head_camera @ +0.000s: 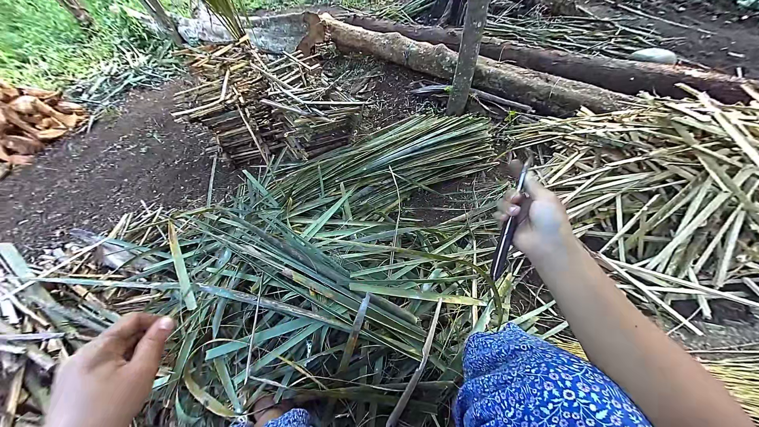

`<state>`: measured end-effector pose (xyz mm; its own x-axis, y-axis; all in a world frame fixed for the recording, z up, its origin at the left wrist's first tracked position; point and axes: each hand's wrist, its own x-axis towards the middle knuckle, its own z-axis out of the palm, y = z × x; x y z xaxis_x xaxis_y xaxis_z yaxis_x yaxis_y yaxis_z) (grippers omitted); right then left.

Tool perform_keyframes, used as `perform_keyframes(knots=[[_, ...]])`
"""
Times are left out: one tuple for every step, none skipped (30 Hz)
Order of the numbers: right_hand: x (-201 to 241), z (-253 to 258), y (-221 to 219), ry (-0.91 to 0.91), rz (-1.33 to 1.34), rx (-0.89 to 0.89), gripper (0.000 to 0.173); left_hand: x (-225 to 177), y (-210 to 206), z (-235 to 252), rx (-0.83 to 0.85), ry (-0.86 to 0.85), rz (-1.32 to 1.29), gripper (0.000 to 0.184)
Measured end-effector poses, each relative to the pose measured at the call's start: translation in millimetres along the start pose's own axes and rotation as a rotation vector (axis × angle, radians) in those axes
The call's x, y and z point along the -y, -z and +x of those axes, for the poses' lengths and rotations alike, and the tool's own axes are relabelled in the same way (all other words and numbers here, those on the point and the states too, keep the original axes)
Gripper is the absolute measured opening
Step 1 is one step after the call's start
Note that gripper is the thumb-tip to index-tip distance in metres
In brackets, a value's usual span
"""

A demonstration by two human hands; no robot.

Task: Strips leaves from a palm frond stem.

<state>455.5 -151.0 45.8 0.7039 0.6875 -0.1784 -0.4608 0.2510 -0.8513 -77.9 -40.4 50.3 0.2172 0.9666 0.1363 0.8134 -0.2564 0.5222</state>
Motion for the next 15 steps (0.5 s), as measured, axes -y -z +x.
perform_keyframes(knots=[[-5.1, -6.3, -5.3, -0.073, -0.091, 0.079, 0.038, -15.3, -3.3, -4.6, -0.002, -0.044, 0.005, 0.039], [-10.4, -14.5, -12.7, -0.148, -0.188, 0.188, 0.040, -32.0, -7.8, -9.7, 0.004, -0.090, 0.007, 0.038], [-14.9, -24.1, -21.0, -0.212, -0.275, 0.311, 0.042, -46.2, -13.6, -13.9, -0.002, -0.143, 0.012, 0.036], [-18.5, -34.1, -29.3, -0.264, -0.344, 0.439, 0.043, -57.2, -19.9, -17.6, -0.008, -0.195, 0.007, 0.034], [-21.8, -43.1, -36.3, -0.301, -0.386, 0.559, 0.045, -65.3, -25.6, -20.8, -0.010, -0.244, -0.007, 0.033], [-25.1, -50.9, -42.1, -0.324, -0.403, 0.660, 0.045, -71.1, -30.3, -23.4, -0.008, -0.292, -0.023, 0.033], [-28.3, -57.7, -47.0, -0.330, -0.409, 0.741, 0.044, -75.8, -33.2, -25.9, 0.000, -0.331, -0.041, 0.032], [-31.6, -63.2, -51.2, -0.322, -0.396, 0.808, 0.045, -80.3, -34.6, -28.1, 0.015, -0.360, -0.058, 0.031], [-34.1, -68.3, -55.4, -0.302, -0.383, 0.851, 0.046, -84.1, -35.2, -29.9, 0.033, -0.381, -0.075, 0.031], [-35.6, -72.7, -59.0, -0.281, -0.378, 0.888, 0.046, -87.2, -35.9, -31.3, 0.049, -0.399, -0.087, 0.030], [-36.1, -76.9, -62.4, -0.266, -0.382, 0.913, 0.046, -90.0, -36.1, -32.7, 0.069, -0.411, -0.097, 0.030], [-36.0, -80.9, -65.2, -0.256, -0.391, 0.925, 0.044, -92.9, -36.0, -34.1, 0.088, -0.421, -0.104, 0.029], [-35.6, -84.8, -67.3, -0.248, -0.392, 0.927, 0.042, -95.2, -36.0, -35.5, 0.103, -0.432, -0.107, 0.029], [-35.5, -87.8, -68.8, -0.243, -0.377, 0.920, 0.040, -96.6, -36.1, -36.5, 0.115, -0.445, -0.107, 0.030], [-35.7, -89.7, -69.6, -0.238, -0.359, 0.913, 0.038, -97.1, -36.1, -37.1, 0.125, -0.458, -0.109, 0.030]])
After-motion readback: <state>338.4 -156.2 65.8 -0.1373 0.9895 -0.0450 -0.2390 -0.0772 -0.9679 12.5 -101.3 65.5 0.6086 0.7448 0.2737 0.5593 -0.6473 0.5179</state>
